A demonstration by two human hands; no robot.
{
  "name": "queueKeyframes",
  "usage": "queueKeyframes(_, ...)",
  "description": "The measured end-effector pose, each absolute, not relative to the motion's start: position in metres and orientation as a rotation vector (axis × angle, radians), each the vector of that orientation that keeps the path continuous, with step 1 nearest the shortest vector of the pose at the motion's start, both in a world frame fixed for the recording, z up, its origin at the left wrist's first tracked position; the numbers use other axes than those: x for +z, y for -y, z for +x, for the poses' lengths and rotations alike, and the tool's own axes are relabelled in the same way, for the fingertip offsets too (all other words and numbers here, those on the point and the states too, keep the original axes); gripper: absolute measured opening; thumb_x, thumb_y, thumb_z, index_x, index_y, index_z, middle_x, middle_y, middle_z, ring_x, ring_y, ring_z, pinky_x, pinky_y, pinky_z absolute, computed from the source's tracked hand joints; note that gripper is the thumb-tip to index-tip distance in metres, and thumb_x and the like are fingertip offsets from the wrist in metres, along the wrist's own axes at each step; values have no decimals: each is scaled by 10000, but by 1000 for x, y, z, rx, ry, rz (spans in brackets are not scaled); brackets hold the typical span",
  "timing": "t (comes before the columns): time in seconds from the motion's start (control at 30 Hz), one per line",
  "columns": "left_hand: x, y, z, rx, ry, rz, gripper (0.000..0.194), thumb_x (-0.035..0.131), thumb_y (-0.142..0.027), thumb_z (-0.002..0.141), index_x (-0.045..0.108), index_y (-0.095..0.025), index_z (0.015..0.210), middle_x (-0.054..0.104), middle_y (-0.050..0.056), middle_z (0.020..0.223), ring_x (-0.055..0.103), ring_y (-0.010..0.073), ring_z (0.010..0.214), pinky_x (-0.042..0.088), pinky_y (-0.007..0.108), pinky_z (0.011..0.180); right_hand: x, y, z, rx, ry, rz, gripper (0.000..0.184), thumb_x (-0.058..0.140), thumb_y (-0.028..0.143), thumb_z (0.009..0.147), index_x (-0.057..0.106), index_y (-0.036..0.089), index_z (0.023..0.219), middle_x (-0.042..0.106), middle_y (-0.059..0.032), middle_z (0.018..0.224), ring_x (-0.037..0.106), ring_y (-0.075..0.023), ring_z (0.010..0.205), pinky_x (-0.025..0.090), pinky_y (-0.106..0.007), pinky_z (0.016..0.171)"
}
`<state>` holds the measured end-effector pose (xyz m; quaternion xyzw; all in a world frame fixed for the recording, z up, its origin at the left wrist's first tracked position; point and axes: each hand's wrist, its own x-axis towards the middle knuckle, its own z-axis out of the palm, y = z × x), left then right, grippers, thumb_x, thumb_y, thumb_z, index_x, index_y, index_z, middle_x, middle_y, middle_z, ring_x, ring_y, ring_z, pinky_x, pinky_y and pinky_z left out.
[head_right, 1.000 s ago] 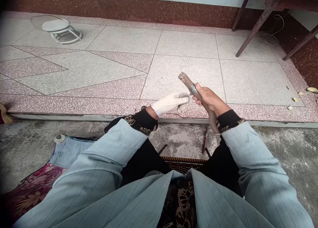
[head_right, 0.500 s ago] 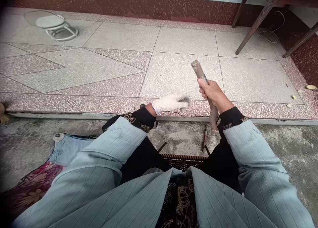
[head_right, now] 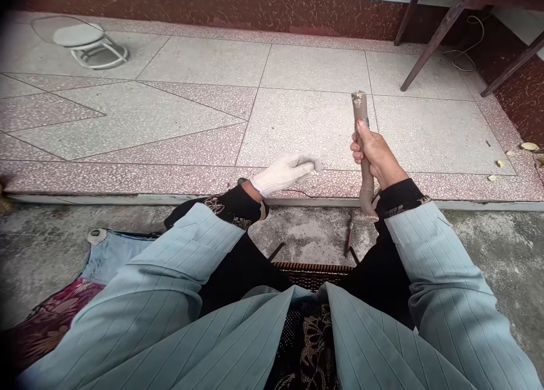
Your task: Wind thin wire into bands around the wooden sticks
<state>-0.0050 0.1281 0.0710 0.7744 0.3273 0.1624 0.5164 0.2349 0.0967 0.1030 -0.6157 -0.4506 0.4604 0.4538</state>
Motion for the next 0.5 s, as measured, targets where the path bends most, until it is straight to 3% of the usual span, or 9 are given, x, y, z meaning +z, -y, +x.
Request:
queueKeyframes(0.2,64,-126,-4,363,-781,1774,201,444,-172,908,629,-142,980,577,-19,672,511,67,562,396,190,538,100,-95,223,1151,1108,-1542,586,383,802,864,478,228,800,475,8,603,381,-98,437,369,-260,422)
queueKeyframes(0.33,62,-123,0,275,-678,1593,278,438,-150,921,556,-167,1172,569,-41,674,511,62,531,418,188,543,100,-96,218,1158,1145,-1525,569,415,789,864,479,228,793,444,21,576,376,-95,425,364,-250,413)
queueKeyframes(0.5,63,-119,4,332,-600,1482,136,440,-157,937,566,-146,987,596,-1,807,548,45,574,438,190,569,97,-99,220,1206,1141,-1543,551,472,766,858,480,223,770,417,31,559,355,-85,408,340,-240,392)
